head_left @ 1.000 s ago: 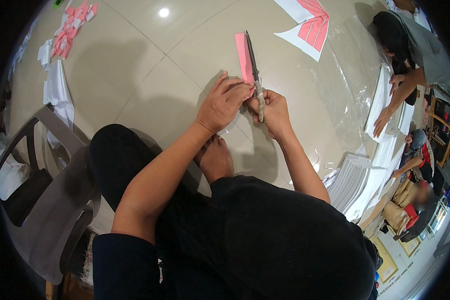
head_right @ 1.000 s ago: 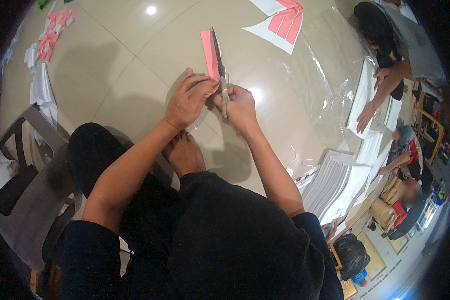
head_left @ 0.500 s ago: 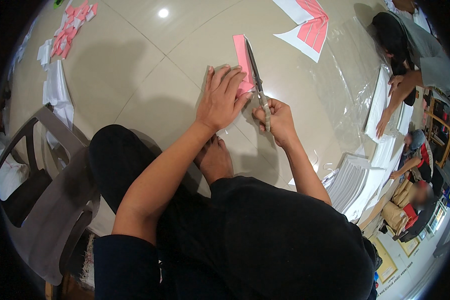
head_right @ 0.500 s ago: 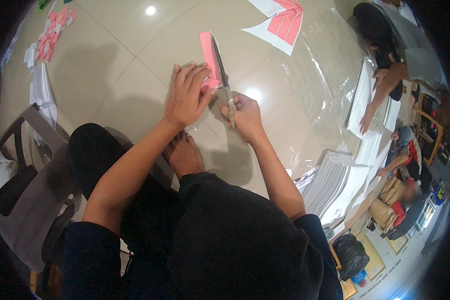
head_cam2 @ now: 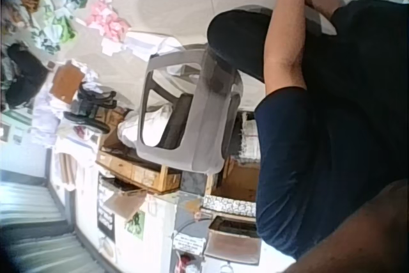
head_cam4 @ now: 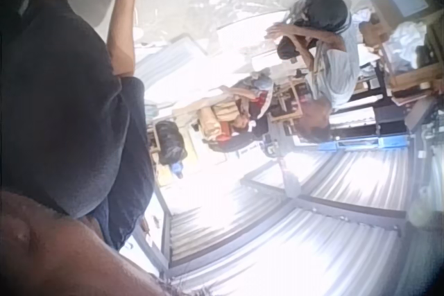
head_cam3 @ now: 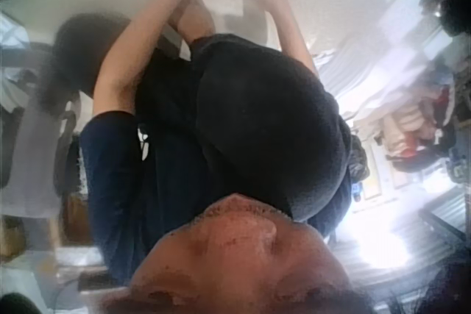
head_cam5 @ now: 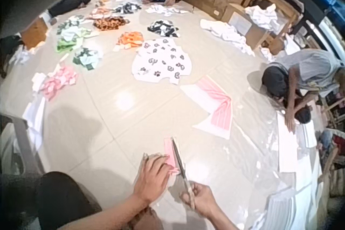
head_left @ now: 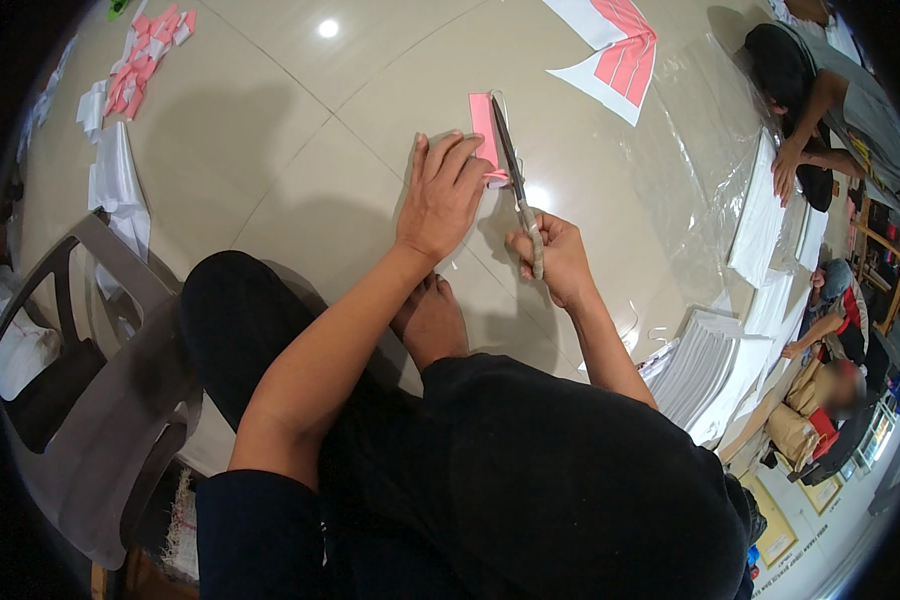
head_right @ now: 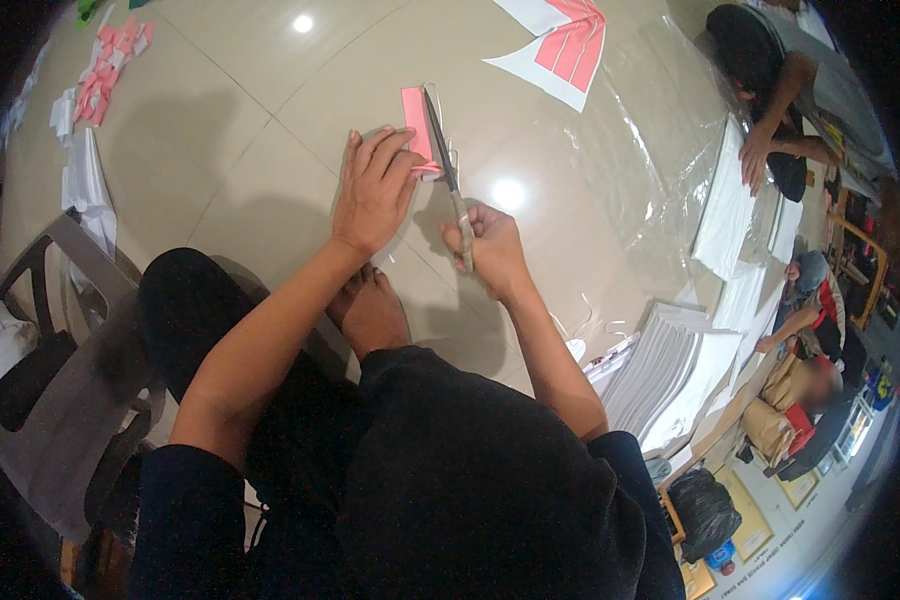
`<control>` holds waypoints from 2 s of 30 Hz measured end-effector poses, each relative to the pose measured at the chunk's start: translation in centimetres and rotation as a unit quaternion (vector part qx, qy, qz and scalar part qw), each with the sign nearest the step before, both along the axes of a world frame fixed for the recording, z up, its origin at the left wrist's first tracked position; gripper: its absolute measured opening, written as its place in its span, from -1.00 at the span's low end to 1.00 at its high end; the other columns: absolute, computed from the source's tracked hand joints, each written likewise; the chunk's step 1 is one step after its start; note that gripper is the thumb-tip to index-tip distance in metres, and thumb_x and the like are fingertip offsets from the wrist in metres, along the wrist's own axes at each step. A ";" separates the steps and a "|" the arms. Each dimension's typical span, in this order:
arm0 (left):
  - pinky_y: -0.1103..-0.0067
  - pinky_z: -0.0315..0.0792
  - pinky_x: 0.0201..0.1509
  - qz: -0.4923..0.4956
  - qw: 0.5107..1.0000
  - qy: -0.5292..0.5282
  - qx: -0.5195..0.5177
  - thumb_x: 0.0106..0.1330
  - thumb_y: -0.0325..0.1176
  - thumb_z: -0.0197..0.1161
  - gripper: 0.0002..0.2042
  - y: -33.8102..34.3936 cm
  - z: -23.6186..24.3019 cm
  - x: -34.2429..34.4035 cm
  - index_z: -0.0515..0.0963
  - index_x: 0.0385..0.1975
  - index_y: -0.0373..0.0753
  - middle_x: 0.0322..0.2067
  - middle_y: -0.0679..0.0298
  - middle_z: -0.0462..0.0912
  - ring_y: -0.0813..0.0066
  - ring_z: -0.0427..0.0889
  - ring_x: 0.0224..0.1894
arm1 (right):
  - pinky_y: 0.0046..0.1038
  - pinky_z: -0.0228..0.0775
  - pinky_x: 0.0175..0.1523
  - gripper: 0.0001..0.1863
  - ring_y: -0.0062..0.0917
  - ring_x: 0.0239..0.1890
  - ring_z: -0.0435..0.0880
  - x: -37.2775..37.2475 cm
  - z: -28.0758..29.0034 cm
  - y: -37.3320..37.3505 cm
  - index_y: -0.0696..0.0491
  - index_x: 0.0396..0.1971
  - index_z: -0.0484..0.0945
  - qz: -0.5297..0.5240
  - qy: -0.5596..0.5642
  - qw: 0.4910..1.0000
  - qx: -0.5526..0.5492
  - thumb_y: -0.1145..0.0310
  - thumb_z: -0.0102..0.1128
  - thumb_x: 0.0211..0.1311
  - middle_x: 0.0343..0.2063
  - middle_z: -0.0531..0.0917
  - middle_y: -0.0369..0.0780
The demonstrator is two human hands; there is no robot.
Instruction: The person sits on the floor and uses scissors to cut a long pink and white striped fabric strip into smaller pieces. The person holds the fabric with one hand and cuts with the other, placing the cut pieces aside.
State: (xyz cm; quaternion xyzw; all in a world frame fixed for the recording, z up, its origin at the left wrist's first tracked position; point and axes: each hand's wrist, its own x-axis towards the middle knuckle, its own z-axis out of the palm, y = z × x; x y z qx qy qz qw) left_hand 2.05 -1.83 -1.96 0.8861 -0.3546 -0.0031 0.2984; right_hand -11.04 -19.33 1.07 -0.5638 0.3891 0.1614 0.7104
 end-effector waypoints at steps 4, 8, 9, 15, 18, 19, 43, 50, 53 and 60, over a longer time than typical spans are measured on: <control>-0.13 0.07 0.74 -0.002 1.000 0.019 0.009 0.52 -0.36 0.32 -0.79 0.2 -0.2 0.0 0.59 0.08 -0.13 0.42 0.26 0.56 0.13 0.40 0.55 | -0.58 0.32 -0.53 -0.72 -0.71 -0.63 0.52 -1.6 0.1 0.4 0.10 -0.31 0.55 -0.005 0.014 1.000 -0.007 0.39 0.57 0.32 -0.54 0.64 -0.32; -0.13 0.03 0.76 0.015 0.997 0.063 -0.031 0.56 -0.39 0.25 -0.78 0.2 -0.3 0.0 0.53 0.14 -0.15 0.46 0.24 0.55 0.12 0.40 0.55 | -0.58 0.36 -0.52 -0.72 -0.70 -0.62 0.54 -2.5 0.4 1.0 0.12 -0.29 0.56 -0.014 0.027 1.000 -0.005 0.38 0.57 0.31 -0.52 0.65 -0.31; -0.13 0.02 0.76 0.017 0.996 0.074 -0.042 0.58 -0.39 0.24 -0.78 0.2 -0.3 0.0 0.52 0.15 -0.16 0.46 0.23 0.54 0.12 0.41 0.56 | -0.57 0.37 -0.52 -0.72 -0.70 -0.62 0.55 -2.5 0.4 1.1 0.13 -0.28 0.56 -0.017 0.028 0.999 -0.001 0.38 0.57 0.31 -0.52 0.66 -0.30; -0.13 0.00 0.76 -0.004 0.995 0.058 -0.081 0.61 -0.38 0.21 -0.78 0.5 -0.8 -0.1 0.51 0.17 -0.18 0.44 0.21 0.57 0.11 0.46 0.52 | -0.55 0.39 -0.51 -0.72 -0.67 -0.60 0.57 -1.7 0.0 2.3 0.16 -0.27 0.57 -0.025 0.018 0.999 0.015 0.38 0.56 0.32 -0.50 0.67 -0.29; -0.12 0.04 0.75 -0.005 0.994 0.056 -0.091 0.62 -0.38 0.21 -0.77 0.4 -1.0 -0.2 0.49 0.18 -0.19 0.42 0.17 0.59 0.08 0.47 0.51 | -0.54 0.39 -0.50 -0.72 -0.66 -0.59 0.57 -1.0 0.1 3.0 0.16 -0.26 0.58 -0.028 0.018 0.999 0.009 0.38 0.56 0.32 -0.49 0.68 -0.28; -0.11 0.08 0.74 -0.007 0.993 0.055 -0.102 0.62 -0.39 0.21 -0.77 0.4 -1.0 -0.2 0.48 0.18 -0.20 0.42 0.14 0.59 0.06 0.49 0.50 | -0.54 0.39 -0.49 -0.72 -0.66 -0.59 0.57 -0.9 0.1 3.1 0.17 -0.26 0.58 -0.029 0.020 0.999 0.009 0.38 0.57 0.32 -0.49 0.68 -0.28; 0.20 0.51 0.50 -0.024 0.970 0.132 -0.205 0.73 -0.50 -0.01 -0.75 0.9 -1.4 -0.4 0.25 0.27 -0.42 0.51 -0.26 0.44 -0.24 0.56 0.48 | -0.53 0.39 -0.47 -0.76 -0.66 -0.59 0.56 -2.3 1.0 5.7 0.13 -0.29 0.53 -0.068 0.005 0.996 0.057 0.47 0.52 0.32 -0.50 0.66 -0.28; 0.16 0.51 0.49 0.016 0.959 0.165 -0.231 0.70 -0.49 0.10 -0.58 0.9 -2.1 -0.7 0.28 0.45 -0.43 0.44 -0.14 0.55 -0.28 0.62 0.38 | -0.53 0.40 -0.42 -0.77 -0.66 -0.53 0.61 -1.9 0.2 4.4 0.13 -0.31 0.56 -0.040 0.013 0.998 0.053 0.47 0.53 0.26 -0.51 0.67 -0.30; 0.16 0.50 0.49 0.022 0.956 0.172 -0.236 0.71 -0.47 0.10 -0.66 0.8 -2.3 -0.8 0.31 0.37 -0.41 0.47 -0.14 0.53 -0.27 0.61 0.40 | -0.53 0.38 -0.38 -0.77 -0.71 -0.48 0.57 -2.8 -1.0 4.0 0.11 -0.34 0.57 0.012 0.015 0.999 -0.036 0.45 0.54 0.23 -0.50 0.69 -0.33; 0.23 0.62 0.39 -0.001 0.971 0.132 -0.198 0.78 -0.47 -0.08 -0.83 0.8 -1.4 -0.3 0.19 0.17 -0.38 0.58 -0.27 0.36 -0.19 0.66 0.41 | -0.54 0.34 -0.35 -0.78 -0.74 -0.45 0.52 -3.0 -0.8 4.1 0.12 -0.34 0.60 0.031 0.008 0.995 -0.094 0.41 0.54 0.22 -0.50 0.67 -0.37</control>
